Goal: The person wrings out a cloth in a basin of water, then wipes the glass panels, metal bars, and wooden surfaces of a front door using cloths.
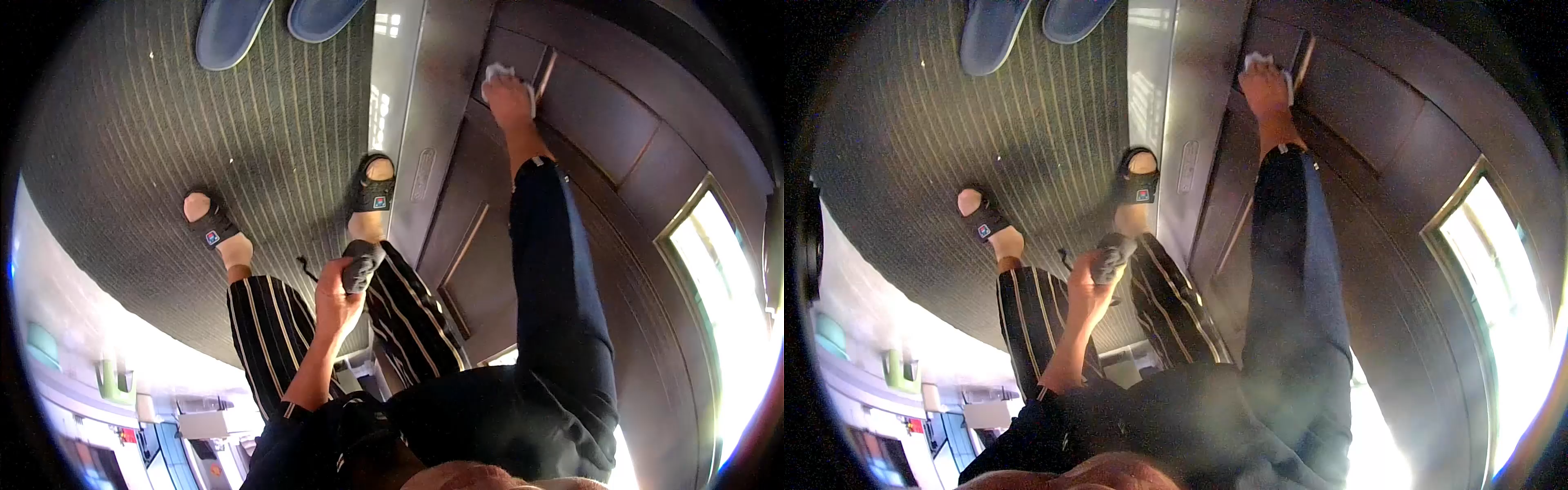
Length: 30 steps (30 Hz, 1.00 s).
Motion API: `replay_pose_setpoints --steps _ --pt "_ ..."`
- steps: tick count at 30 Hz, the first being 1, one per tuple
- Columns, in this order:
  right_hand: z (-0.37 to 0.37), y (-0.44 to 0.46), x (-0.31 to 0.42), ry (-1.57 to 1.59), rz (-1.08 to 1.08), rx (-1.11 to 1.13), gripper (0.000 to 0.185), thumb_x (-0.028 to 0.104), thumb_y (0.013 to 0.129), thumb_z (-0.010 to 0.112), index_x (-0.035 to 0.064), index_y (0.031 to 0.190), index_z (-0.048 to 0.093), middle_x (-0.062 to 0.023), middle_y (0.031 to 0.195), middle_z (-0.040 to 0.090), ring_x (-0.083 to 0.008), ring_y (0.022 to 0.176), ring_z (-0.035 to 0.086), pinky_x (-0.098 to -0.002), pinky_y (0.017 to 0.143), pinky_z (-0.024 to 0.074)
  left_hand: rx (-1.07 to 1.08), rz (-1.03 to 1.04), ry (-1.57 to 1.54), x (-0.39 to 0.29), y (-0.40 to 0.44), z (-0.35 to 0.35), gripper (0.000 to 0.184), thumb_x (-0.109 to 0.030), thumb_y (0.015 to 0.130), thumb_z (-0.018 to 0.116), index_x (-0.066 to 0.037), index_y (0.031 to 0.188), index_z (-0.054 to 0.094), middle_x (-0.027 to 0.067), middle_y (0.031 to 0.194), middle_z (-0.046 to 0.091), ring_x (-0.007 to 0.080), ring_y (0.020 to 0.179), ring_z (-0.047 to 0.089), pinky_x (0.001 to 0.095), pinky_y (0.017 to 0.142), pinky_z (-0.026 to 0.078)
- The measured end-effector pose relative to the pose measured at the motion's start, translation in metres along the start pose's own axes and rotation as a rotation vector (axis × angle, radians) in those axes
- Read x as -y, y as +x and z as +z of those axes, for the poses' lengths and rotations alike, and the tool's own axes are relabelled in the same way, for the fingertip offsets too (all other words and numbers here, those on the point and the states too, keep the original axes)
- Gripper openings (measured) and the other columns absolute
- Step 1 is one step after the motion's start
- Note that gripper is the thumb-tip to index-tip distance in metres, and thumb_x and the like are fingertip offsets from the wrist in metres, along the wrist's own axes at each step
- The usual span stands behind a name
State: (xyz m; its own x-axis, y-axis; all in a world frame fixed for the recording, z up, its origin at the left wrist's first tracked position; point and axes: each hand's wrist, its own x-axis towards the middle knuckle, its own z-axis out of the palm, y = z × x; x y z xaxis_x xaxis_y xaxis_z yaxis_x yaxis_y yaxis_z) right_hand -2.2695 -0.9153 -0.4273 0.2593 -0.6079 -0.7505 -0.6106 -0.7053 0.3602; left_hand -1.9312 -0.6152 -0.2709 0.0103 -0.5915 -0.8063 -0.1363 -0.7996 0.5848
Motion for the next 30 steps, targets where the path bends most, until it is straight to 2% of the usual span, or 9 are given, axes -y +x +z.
replay_pose_setpoints --steps 1,5,8,11,12,16,22,27,30 --pt "-0.014 0.005 -0.019 -0.051 0.015 -0.171 0.021 0.013 0.084 0.05 0.0084 0.101 0.062 -0.0113 0.103 0.059 -0.0293 0.1 0.056 -0.0422 0.087 0.0447 -0.038 0.006 -0.021 -0.013 0.004 -0.001 0.026 -0.01 0.076 0.071 -0.005 0.097 0.056 0.0148 0.086 0.06 0.0312 0.079 0.061 0.0353 0.07 0.048" --pt "-0.09 0.05 -0.105 -0.335 0.143 -0.51 0.019 0.014 0.084 0.055 0.009 0.1 0.062 -0.0105 0.101 0.06 -0.0286 0.098 0.057 -0.0434 0.087 0.0443 0.03 0.014 0.013 -0.006 0.004 0.007 0.028 -0.01 0.076 0.071 -0.004 0.097 0.055 0.0156 0.088 0.059 0.0336 0.082 0.059 0.0367 0.072 0.047" --pt "-0.118 0.059 -0.097 -0.338 0.146 -0.232 0.023 0.014 0.088 0.052 0.0105 0.11 0.059 -0.0105 0.113 0.057 -0.0284 0.111 0.051 -0.0432 0.098 0.0372 0.092 0.013 0.06 -0.011 0.0 0.005 0.031 -0.008 0.073 0.071 -0.004 0.099 0.054 0.0163 0.09 0.059 0.0357 0.084 0.058 0.039 0.074 0.047" --pt "-0.05 0.077 -0.067 -0.288 0.145 -0.224 0.029 0.012 0.092 0.047 0.011 0.12 0.054 -0.0099 0.129 0.048 -0.0274 0.125 0.039 -0.0415 0.109 0.0248 0.089 -0.045 0.036 -0.017 0.0 0.0 0.029 -0.002 0.073 0.067 -0.003 0.098 0.055 0.0171 0.09 0.058 0.036 0.084 0.058 0.038 0.073 0.047" --pt "-0.051 0.078 -0.047 -0.184 0.175 -0.045 0.034 0.011 0.092 0.045 0.0113 0.126 0.05 -0.0087 0.138 0.04 -0.0261 0.132 0.03 -0.04 0.113 0.0172 0.06 -0.009 0.027 -0.011 0.001 0.001 0.028 -0.002 0.073 0.068 -0.003 0.098 0.055 0.017 0.09 0.058 0.0356 0.084 0.058 0.0377 0.073 0.047" --pt "-0.013 0.035 0.008 -0.091 0.064 0.201 0.032 0.013 0.091 0.046 0.0096 0.122 0.054 -0.0102 0.136 0.042 -0.0264 0.129 0.036 -0.0413 0.11 0.0237 0.0 -0.052 0.034 -0.006 -0.001 -0.008 0.028 -0.004 0.074 0.069 -0.003 0.098 0.056 0.016 0.089 0.058 0.0328 0.083 0.059 0.0371 0.072 0.047" --pt "-0.008 -0.064 -0.015 0.052 -0.044 -0.032 0.025 0.011 0.082 0.052 0.0088 0.105 0.062 -0.0092 0.116 0.055 -0.0268 0.118 0.045 -0.039 0.103 0.0342 -0.001 0.004 -0.025 -0.014 0.002 -0.002 0.027 -0.013 0.077 0.072 -0.004 0.098 0.058 0.015 0.091 0.061 0.0306 0.082 0.061 0.0375 0.071 0.048" --pt "-0.174 -0.148 -0.129 -0.135 0.068 -0.2 0.021 0.011 0.073 0.058 0.0074 0.093 0.064 -0.0083 0.11 0.057 -0.0244 0.115 0.046 -0.0382 0.1 0.036 0.047 0.082 -0.052 -0.03 0.003 -0.004 0.03 -0.018 0.077 0.073 -0.004 0.098 0.057 0.0151 0.089 0.06 0.0324 0.082 0.06 0.0393 0.071 0.048" --pt "-0.261 -0.215 -0.163 -0.062 -0.023 -0.33 0.017 0.01 0.071 0.059 0.008 0.087 0.065 -0.0058 0.103 0.06 -0.0258 0.109 0.051 -0.0401 0.095 0.0388 0.088 0.146 0.001 -0.053 0.001 -0.017 0.031 -0.02 0.078 0.072 -0.004 0.098 0.056 0.0154 0.089 0.059 0.0335 0.082 0.059 0.0415 0.071 0.047"
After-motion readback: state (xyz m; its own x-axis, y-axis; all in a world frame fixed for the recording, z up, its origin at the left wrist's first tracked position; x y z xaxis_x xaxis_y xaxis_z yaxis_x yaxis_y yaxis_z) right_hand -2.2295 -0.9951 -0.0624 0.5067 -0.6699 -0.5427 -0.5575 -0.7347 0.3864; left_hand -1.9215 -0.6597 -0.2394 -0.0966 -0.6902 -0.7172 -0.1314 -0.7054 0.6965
